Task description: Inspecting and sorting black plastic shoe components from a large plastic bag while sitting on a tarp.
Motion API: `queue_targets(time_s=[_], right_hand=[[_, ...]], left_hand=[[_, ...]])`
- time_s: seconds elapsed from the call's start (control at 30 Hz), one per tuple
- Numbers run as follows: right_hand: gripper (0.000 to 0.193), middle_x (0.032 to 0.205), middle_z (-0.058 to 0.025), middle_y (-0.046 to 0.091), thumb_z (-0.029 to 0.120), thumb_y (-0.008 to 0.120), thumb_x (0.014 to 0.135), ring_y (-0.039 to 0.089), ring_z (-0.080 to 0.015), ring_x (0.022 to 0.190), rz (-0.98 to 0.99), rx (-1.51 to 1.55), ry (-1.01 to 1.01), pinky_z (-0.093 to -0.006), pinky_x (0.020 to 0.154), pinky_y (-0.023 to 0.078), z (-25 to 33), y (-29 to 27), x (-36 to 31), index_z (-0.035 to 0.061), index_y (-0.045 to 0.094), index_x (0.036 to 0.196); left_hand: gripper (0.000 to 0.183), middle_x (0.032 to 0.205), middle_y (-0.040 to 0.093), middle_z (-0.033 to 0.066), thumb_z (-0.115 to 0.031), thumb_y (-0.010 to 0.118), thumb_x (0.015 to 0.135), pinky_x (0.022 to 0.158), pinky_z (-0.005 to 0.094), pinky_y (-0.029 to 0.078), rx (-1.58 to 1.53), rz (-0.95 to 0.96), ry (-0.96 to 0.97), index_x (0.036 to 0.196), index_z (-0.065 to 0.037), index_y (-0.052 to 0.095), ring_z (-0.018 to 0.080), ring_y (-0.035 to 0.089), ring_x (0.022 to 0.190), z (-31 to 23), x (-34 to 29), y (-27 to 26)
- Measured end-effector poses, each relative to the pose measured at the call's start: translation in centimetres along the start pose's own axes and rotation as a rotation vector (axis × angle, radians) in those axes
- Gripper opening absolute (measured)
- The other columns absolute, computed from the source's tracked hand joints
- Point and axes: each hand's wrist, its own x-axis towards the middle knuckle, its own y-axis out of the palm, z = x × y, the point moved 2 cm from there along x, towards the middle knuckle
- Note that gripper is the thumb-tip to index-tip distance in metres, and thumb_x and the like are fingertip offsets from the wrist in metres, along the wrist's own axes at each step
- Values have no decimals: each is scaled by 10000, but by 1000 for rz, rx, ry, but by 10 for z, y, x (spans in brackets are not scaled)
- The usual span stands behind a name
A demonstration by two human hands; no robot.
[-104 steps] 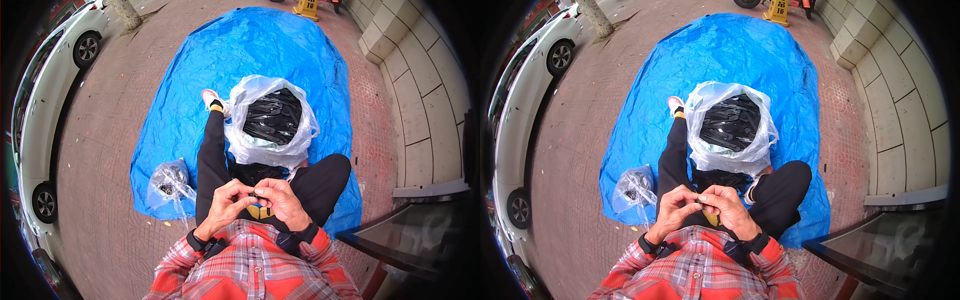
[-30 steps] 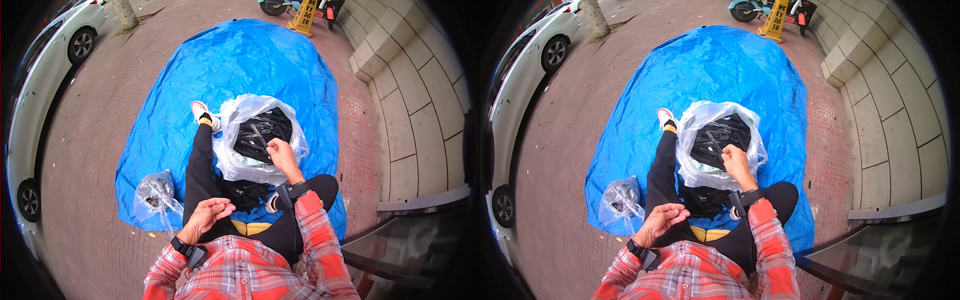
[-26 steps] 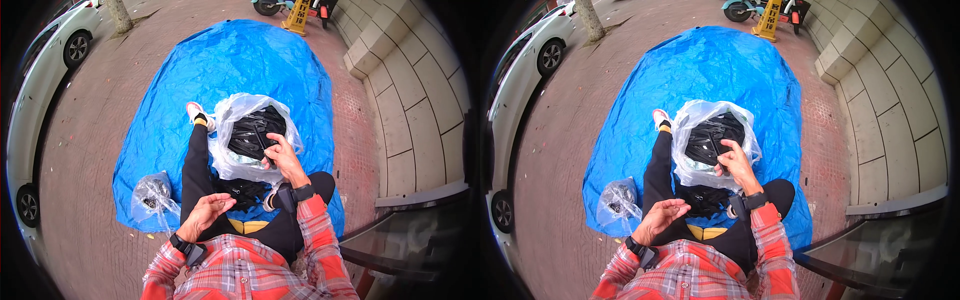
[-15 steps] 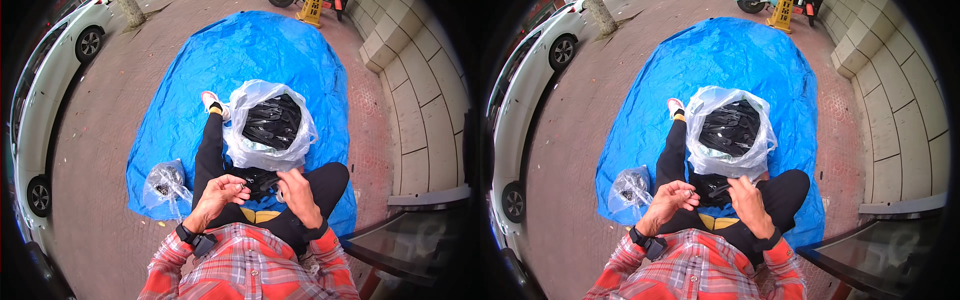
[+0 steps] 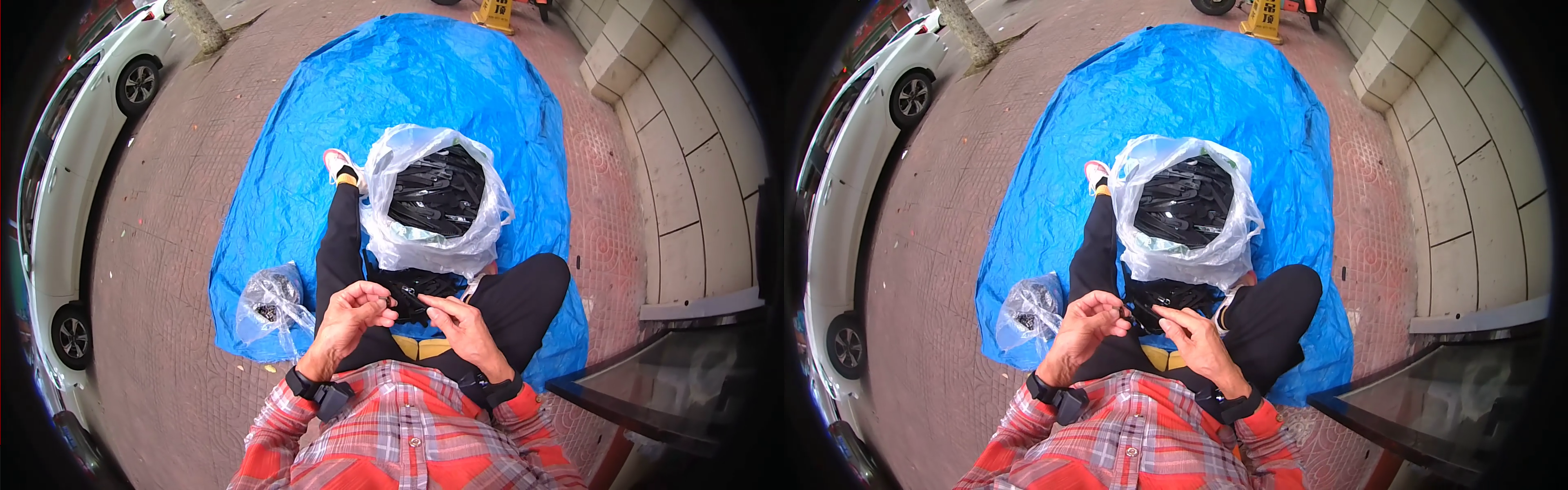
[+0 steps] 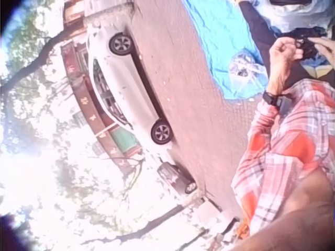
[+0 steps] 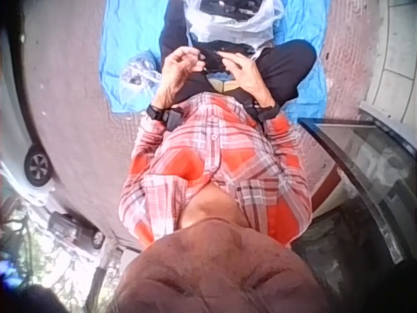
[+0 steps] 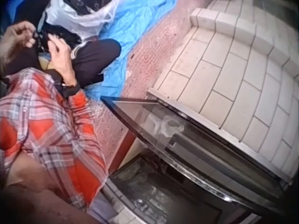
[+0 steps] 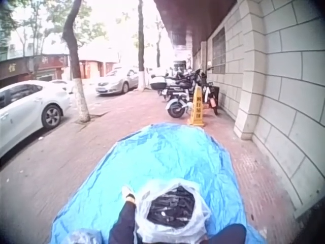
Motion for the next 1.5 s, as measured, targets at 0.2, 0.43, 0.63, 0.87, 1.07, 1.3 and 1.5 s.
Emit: queue_targets(time_s=[0.2, 0.43, 0.63, 0.87, 1.07, 1.3, 1.5], right_hand=[[300, 700, 11, 520, 92, 623, 816, 443, -38, 604, 66, 281, 258, -187, 536, 377, -2, 5, -7, 33, 573, 1105], [236, 705, -7, 571, 129, 631, 823, 484, -33, 546, 132, 354, 356, -181, 463, 391, 0, 12, -6, -12, 582, 1007], [244, 669, -8, 569, 145, 636, 823, 492, -31, 527, 173, 350, 308, -177, 434, 385, 6, 13, -3, -16, 591, 1001], [220, 618, 8, 520, 144, 611, 840, 445, -31, 489, 265, 726, 351, -159, 424, 340, 6, 14, -4, -37, 586, 962], [162, 652, -12, 528, 98, 602, 835, 460, -50, 504, 411, 823, 403, -165, 418, 336, 8, 13, 1, -39, 577, 916], [178, 671, -37, 575, 122, 606, 838, 532, -65, 549, 388, 565, 384, -176, 442, 403, 19, 1, 9, -29, 581, 929], [161, 648, 10, 527, 152, 601, 837, 416, -19, 508, 404, 596, 379, -168, 448, 314, 23, 9, 7, -6, 575, 857]], left_hand=[[155, 907, 620, 118, -7, 547, 846, 710, 275, 534, 101, 81, 130, 999, 12, 556, 164, 626, 770, 3, 3, -7], [196, 885, 623, 115, -41, 587, 833, 657, 251, 541, -24, -7, -3, 1018, 16, 556, 174, 640, 765, 6, 0, 2], [214, 781, 633, 98, -65, 622, 813, 594, 234, 517, 66, 45, 2, 1004, 23, 579, 154, 635, 700, 11, 0, -3], [189, 769, 635, 102, -34, 617, 810, 579, 231, 508, 121, 141, 58, 982, 37, 588, 129, 614, 636, 10, -4, -4], [202, 730, 634, 86, 15, 624, 789, 561, 225, 504, 295, 177, 100, 986, 45, 592, 106, 600, 606, 8, -10, 2], [214, 735, 639, 87, 28, 639, 773, 593, 230, 524, 187, 160, 114, 983, 36, 596, 114, 612, 628, 9, -13, -2], [207, 782, 633, 95, 45, 657, 754, 588, 222, 523, 276, 189, 128, 953, 41, 603, 115, 611, 641, 5, -15, 8]])
